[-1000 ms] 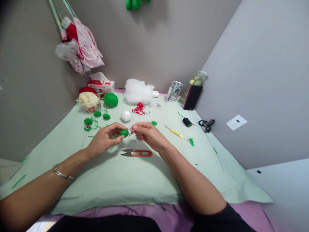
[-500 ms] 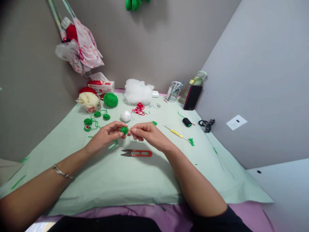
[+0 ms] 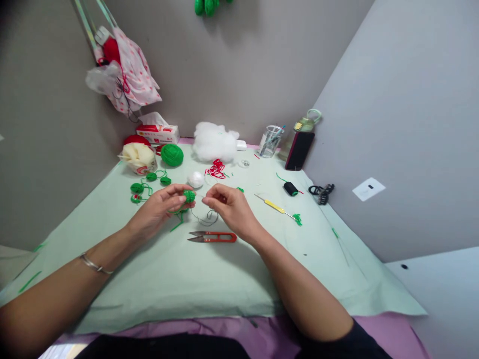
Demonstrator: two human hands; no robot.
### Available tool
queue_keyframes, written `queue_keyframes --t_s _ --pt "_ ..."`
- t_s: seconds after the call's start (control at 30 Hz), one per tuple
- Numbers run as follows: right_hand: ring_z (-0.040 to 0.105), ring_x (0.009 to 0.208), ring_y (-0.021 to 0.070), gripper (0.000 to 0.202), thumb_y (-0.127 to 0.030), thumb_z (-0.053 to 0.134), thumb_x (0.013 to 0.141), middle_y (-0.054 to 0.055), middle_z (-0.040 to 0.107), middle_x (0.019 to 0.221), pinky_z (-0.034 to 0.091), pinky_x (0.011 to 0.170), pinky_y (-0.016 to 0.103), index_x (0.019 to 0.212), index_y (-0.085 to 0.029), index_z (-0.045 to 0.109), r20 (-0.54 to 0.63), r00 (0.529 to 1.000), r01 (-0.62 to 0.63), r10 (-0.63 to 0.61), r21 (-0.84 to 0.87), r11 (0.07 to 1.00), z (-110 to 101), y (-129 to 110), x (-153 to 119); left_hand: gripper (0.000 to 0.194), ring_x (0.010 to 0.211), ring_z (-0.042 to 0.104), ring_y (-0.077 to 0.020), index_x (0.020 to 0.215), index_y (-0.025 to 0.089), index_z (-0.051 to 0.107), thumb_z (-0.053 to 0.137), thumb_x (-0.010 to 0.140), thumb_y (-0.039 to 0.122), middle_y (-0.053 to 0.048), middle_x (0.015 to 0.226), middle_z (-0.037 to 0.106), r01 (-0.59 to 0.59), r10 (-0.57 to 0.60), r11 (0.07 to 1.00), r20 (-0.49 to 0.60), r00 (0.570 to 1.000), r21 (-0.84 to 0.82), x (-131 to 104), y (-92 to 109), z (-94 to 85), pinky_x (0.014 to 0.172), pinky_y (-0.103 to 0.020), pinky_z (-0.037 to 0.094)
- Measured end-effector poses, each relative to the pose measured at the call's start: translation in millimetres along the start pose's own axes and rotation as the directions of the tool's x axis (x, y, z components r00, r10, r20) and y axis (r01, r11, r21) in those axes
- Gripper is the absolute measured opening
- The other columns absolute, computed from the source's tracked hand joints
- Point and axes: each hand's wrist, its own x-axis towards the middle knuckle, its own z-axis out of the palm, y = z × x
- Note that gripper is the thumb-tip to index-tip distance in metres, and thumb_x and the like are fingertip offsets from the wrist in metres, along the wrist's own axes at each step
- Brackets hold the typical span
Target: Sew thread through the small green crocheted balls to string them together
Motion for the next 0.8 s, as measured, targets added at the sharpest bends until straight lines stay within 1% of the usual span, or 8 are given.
queue_keyframes --t_s 0.07,0.13,0.3,0.47,0.6,0.8 --pt "0.052 0.067 0.0114 0.016 -0.026 0.071 0.087 0.0 0.061 0.075 0.04 0.062 0.026 0.075 -0.018 0.066 -0.044 0.995 0.082 -0.086 -0.103 0.991 5 -1 -3 0.033 0.086 0.068 -0.0181 0.111 0.02 0.071 0.079 0.082 0.033 0.0 0.084 0.069 -0.003 0.003 1.0 0.003 1.0 0.0 0 0 -0.1 0.094 -0.038 0.048" --pt "0.051 0.067 0.0114 0.013 -0.021 0.07 0.088 0.001 0.061 0.076 0.039 0.063 0.026 0.076 -0.018 0.069 -0.053 0.989 0.128 -0.139 -0.175 0.976 9 -1 -5 0.031 0.087 0.068 -0.0174 0.11 0.02 0.071 0.079 0.082 0.032 0.0 0.087 0.07 -0.011 0.011 1.0 0.006 1.0 -0.005 0 0 -0.2 0.095 -0.037 0.048" --pt "0.049 0.064 0.0108 0.011 -0.016 0.065 0.092 0.0 0.06 0.075 0.038 0.062 0.026 0.087 -0.018 0.074 -0.024 0.985 0.162 -0.173 -0.237 0.958 11 2 -6 0.028 0.092 0.069 -0.0177 0.107 0.021 0.072 0.08 0.081 0.03 -0.002 0.098 0.072 -0.017 0.017 1.0 -0.001 1.0 -0.011 1 -1 -1.2 0.095 -0.036 0.047" --pt "0.049 0.064 0.0104 0.012 -0.013 0.065 0.092 -0.001 0.058 0.074 0.038 0.063 0.026 0.086 -0.018 0.075 0.005 0.987 0.157 -0.162 -0.279 0.947 11 2 -6 0.027 0.093 0.069 -0.0183 0.106 0.021 0.072 0.08 0.081 0.03 -0.003 0.1 0.072 -0.033 0.033 0.999 0.003 0.999 0.001 1 -1 -0.8 0.093 -0.035 0.048" --pt "0.049 0.065 0.0103 0.013 -0.012 0.065 0.091 -0.001 0.058 0.074 0.038 0.063 0.026 0.085 -0.018 0.074 0.011 0.99 0.141 -0.144 -0.291 0.946 11 0 -6 0.027 0.092 0.069 -0.0182 0.106 0.021 0.072 0.079 0.082 0.03 -0.002 0.097 0.071 -0.044 0.044 0.998 0.004 0.999 0.041 0 -1 -0.3 0.091 -0.034 0.048" --pt "0.05 0.064 0.0105 0.011 -0.014 0.063 0.09 0.0 0.064 0.076 0.038 0.063 0.026 0.082 -0.017 0.07 0.012 0.999 0.047 -0.046 -0.25 0.967 14 -1 -8 0.026 0.094 0.068 -0.0174 0.106 0.022 0.07 0.078 0.083 0.029 -0.002 0.098 0.071 -0.117 0.116 0.987 0.012 0.993 0.114 0 -5 -1.7 0.091 -0.032 0.047"
